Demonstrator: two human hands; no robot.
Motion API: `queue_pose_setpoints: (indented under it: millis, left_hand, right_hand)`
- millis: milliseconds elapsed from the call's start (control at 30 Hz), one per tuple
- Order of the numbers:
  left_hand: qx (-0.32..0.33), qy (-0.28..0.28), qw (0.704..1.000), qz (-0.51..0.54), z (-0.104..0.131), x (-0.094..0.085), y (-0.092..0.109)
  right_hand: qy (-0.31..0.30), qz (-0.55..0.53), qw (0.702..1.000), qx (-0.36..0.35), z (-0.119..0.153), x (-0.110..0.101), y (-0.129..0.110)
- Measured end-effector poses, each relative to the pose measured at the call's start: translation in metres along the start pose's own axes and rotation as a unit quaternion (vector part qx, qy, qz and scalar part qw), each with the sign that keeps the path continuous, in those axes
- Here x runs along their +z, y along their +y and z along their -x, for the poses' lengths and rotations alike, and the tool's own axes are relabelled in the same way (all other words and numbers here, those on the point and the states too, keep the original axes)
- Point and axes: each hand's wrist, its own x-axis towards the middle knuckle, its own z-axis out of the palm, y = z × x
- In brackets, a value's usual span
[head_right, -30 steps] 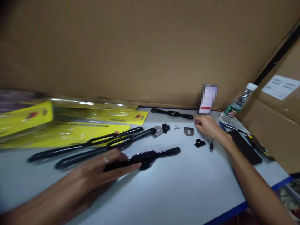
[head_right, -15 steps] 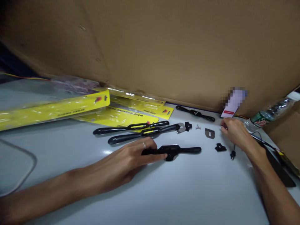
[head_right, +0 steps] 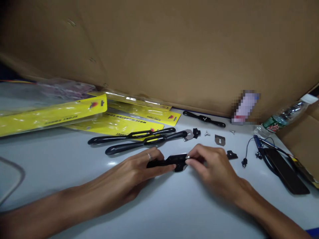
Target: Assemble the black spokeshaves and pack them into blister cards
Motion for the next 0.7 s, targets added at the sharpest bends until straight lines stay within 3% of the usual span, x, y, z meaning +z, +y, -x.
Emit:
queue_pose_setpoints:
  millis: [133,467,700]
  left_hand:
    - [-0.005,-0.007,1.0,0.004,0.0,0.002,0.002]
    - [0.004,0.0,1.0,-0.008,0.001,0.006,0.0]
    - [0.01,0.01,1.0,0.001,0.002,0.007,-0.002]
  right_hand:
    - [-0.016,-0.014,0.999,-0.026,0.007,0.018,-0.008]
    - [-0.039,0.048,0.996,-0.066,0.01,0.029,-0.007]
    - [-0.023,0.047,0.996,-0.078,0.011,0.036,-0.009]
